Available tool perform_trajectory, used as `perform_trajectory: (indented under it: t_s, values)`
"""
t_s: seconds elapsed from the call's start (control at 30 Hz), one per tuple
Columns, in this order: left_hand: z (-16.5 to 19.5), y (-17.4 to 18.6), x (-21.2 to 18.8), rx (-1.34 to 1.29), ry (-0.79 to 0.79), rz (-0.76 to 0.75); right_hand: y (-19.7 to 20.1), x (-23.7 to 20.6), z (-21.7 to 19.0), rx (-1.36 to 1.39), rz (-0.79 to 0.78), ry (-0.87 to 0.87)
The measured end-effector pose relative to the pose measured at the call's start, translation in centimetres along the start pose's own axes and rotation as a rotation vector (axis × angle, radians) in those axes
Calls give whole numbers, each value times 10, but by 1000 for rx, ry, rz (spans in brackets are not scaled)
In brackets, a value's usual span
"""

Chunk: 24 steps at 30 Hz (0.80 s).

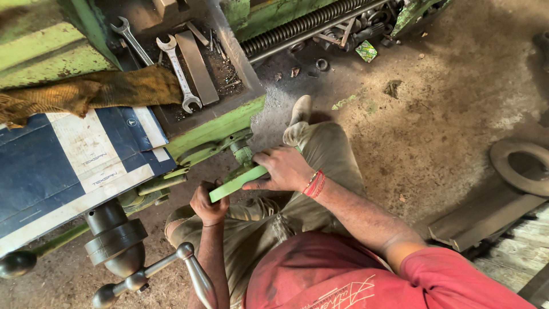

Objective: The person operates a green milling machine, repeatedly turning a green handle to adjust the machine's position. The camera is extremely unstable, making it difficult to see the details of the operation.

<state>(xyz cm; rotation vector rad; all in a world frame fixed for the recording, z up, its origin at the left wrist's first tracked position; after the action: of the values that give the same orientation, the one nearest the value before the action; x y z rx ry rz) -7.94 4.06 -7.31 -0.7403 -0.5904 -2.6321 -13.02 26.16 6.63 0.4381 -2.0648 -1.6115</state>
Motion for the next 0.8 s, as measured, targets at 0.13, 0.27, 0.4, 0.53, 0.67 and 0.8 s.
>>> perform_trajectory:
  t_s: [0.13,0.27,0.4,0.53,0.67,0.8]
  values:
    - [-3,0,-2,-35,0,7,-1,1,1,-12,-7,-5]
    - [-7,0,-4,-16,1,1,-1,-1,-1,-9,36,4]
    - [-9,1,-6,-14,-5,2,-4,0,-2,-20,19,18]
    - [-8,1,-4,-15,-10,11,-3,3,-4,-21,-18,3]
    - [-7,1,-4,-14,41,3,5,3,-8,-22,18,16]
    - [-11,2,-8,-37,118,-39,9,2,-6,-12,-22,7]
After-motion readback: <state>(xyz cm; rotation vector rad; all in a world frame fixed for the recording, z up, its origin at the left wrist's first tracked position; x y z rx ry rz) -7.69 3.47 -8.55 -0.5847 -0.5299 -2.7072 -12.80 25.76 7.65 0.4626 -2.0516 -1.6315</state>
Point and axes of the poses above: each hand's wrist, its own x-axis towards the middle knuckle, its own y-axis out of the back of the hand, z = x × y, the point moved 4 cm from there along x, towards the middle knuckle, and after that the axes turned 12 degrees about -x, right-handed, at the moved point
